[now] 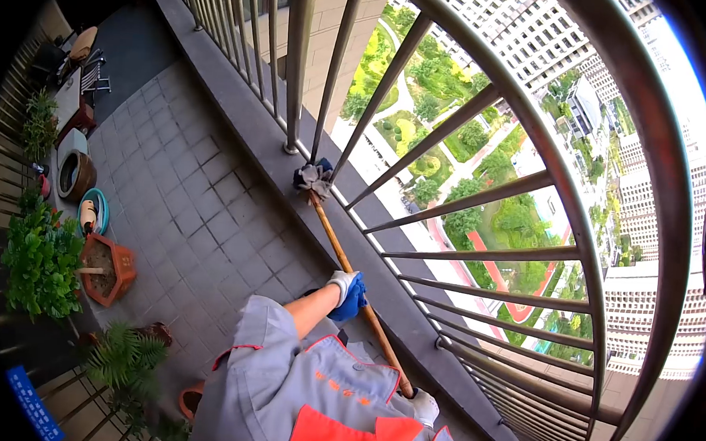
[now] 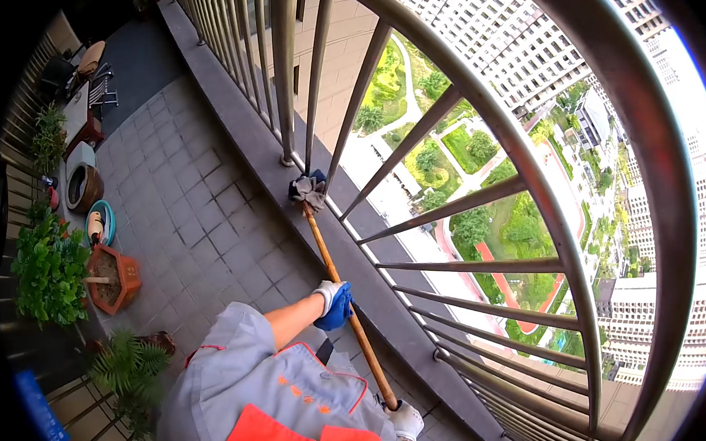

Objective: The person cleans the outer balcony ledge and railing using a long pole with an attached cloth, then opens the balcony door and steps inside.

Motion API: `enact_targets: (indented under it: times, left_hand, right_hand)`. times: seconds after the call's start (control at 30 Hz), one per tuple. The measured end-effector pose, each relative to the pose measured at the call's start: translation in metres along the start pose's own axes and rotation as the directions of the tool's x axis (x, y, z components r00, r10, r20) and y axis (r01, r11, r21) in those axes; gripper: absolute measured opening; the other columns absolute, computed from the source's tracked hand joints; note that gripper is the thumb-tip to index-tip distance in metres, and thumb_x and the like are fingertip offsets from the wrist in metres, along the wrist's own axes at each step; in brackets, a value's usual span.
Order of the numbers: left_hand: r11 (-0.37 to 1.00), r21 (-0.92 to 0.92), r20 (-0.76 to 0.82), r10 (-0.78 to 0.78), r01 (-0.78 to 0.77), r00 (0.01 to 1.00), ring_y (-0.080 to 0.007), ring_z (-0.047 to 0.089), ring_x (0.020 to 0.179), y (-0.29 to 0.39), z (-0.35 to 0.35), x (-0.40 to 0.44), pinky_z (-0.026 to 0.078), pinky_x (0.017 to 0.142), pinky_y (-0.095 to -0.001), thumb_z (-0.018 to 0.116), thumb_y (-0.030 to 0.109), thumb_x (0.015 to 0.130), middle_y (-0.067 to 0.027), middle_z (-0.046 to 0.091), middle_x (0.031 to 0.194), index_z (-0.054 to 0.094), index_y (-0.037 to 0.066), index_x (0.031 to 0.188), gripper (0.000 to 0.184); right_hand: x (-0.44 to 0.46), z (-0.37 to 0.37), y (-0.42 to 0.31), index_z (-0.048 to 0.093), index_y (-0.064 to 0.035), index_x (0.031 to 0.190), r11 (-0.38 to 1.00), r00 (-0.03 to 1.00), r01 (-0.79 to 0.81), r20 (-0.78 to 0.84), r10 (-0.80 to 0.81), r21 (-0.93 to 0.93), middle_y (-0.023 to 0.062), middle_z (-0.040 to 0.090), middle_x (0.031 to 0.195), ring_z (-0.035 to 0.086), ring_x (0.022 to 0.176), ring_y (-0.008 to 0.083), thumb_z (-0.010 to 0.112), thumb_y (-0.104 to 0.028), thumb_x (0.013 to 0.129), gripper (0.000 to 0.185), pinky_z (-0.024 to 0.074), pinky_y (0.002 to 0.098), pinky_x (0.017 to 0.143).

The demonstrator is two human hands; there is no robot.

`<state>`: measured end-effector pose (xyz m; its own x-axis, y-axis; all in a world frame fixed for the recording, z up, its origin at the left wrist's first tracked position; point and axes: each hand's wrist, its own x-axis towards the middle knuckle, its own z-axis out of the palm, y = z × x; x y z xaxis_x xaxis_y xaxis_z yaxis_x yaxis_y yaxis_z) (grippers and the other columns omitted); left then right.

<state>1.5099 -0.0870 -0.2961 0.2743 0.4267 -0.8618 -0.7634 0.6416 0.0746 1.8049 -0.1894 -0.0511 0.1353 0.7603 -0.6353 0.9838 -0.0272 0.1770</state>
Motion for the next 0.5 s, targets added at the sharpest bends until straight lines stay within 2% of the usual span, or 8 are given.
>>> enact_targets:
  times: [0.07, 0.13, 0.17, 0.2, 0.27, 0.4, 0.47, 0.5]
  left_hand:
    - [0.978, 0.096, 0.274, 0.155, -0.187, 0.949, -0.0231, 0.042, 0.050, 0.009, -0.024, 0.021, 0.042, 0.055, -0.0370, 0.031, 0.036, 0.091, -0.0045, 0.041, 0.056, 0.041, 0.010, 0.070, 0.035]
    - [0.962, -0.265, 0.253, 0.135, -0.066, 0.958, -0.0199, 0.048, 0.046, 0.026, 0.016, -0.083, 0.047, 0.052, -0.0397, 0.052, 0.030, 0.091, -0.0044, 0.049, 0.057, 0.050, 0.008, 0.077, 0.026]
    - [0.946, -0.081, 0.040, 0.318, -0.315, 0.947, -0.0183, 0.053, 0.055, 0.027, 0.038, -0.115, 0.047, 0.052, -0.0386, 0.057, 0.026, 0.087, -0.0051, 0.056, 0.066, 0.052, 0.008, 0.081, 0.020]
    - [0.900, 0.040, 0.078, 0.431, -0.435, 0.899, -0.0171, 0.060, 0.060, 0.036, 0.059, -0.161, 0.050, 0.051, -0.0336, 0.067, 0.016, 0.082, -0.0111, 0.063, 0.076, 0.056, 0.006, 0.091, 0.017]
    - [0.615, 0.061, 0.353, 0.723, -0.786, 0.594, -0.0161, 0.063, 0.067, 0.037, 0.082, -0.190, 0.052, 0.056, -0.0267, 0.060, 0.009, 0.087, -0.0116, 0.064, 0.079, 0.054, 0.001, 0.091, 0.011]
    - [0.351, -0.048, 0.526, 0.805, -0.935, 0.275, -0.0140, 0.062, 0.077, 0.067, 0.114, -0.249, 0.052, 0.066, -0.0280, 0.059, 0.010, 0.088, -0.0062, 0.059, 0.080, 0.053, 0.001, 0.091, 0.012]
    - [0.267, -0.081, 0.504, 0.842, -0.960, 0.191, -0.0119, 0.059, 0.066, 0.069, 0.098, -0.196, 0.051, 0.059, -0.0261, 0.060, 0.011, 0.088, -0.0062, 0.059, 0.075, 0.051, 0.001, 0.089, 0.014]
    - [0.404, -0.035, 0.455, 0.821, -0.914, 0.345, -0.0126, 0.059, 0.067, 0.060, 0.086, -0.180, 0.051, 0.059, -0.0276, 0.060, 0.013, 0.088, -0.0063, 0.060, 0.077, 0.050, 0.001, 0.090, 0.015]
  right_hand:
    - [-0.001, -0.020, -0.017, 0.069, -0.0176, 0.088, 1.000, 0.999, -0.011, -0.032, 0.011, -0.002, 0.0123, 0.067, 0.082, 0.065, 0.081, 0.0312, 0.065, -0.048, 0.071, 0.036, 0.0496, 0.0422, 0.071]
    - [0.004, -0.008, 0.008, 0.069, -0.0164, 0.087, 0.994, 0.992, 0.077, -0.105, -0.069, 0.074, 0.0122, 0.067, 0.080, 0.065, 0.079, 0.0314, 0.067, -0.047, 0.070, 0.035, 0.0497, 0.0423, 0.071]
    - [0.011, 0.006, 0.024, 0.069, -0.0142, 0.084, 0.981, 0.970, 0.132, -0.222, -0.098, 0.142, 0.0124, 0.066, 0.074, 0.065, 0.073, 0.0318, 0.070, -0.046, 0.069, 0.035, 0.0495, 0.0429, 0.067]
    - [0.015, 0.013, 0.034, 0.066, -0.0112, 0.078, 0.961, 0.947, 0.185, -0.299, -0.117, 0.207, 0.0144, 0.062, 0.066, 0.064, 0.065, 0.0322, 0.073, -0.039, 0.069, 0.030, 0.0480, 0.0410, 0.059]
    - [0.022, 0.023, 0.032, 0.061, -0.0075, 0.071, 0.894, 0.885, 0.264, -0.459, -0.076, 0.362, 0.0157, 0.056, 0.058, 0.059, 0.054, 0.0327, 0.075, -0.032, 0.071, 0.028, 0.0449, 0.0377, 0.053]
    - [0.042, 0.012, -0.002, 0.062, -0.0029, 0.077, 0.786, 0.883, 0.355, -0.457, -0.105, 0.506, 0.0163, 0.057, 0.059, 0.057, 0.053, 0.0163, 0.071, -0.024, 0.076, 0.023, 0.0441, 0.0343, 0.055]
    - [0.044, 0.016, 0.000, 0.062, -0.0047, 0.074, 0.841, 0.893, 0.318, -0.437, -0.111, 0.437, 0.0147, 0.056, 0.058, 0.057, 0.052, 0.0217, 0.071, -0.027, 0.075, 0.024, 0.0438, 0.0350, 0.054]
    - [0.045, 0.020, 0.003, 0.061, -0.0065, 0.072, 0.887, 0.901, 0.278, -0.420, -0.108, 0.368, 0.0130, 0.056, 0.057, 0.057, 0.052, 0.0270, 0.072, -0.031, 0.074, 0.026, 0.0435, 0.0357, 0.054]
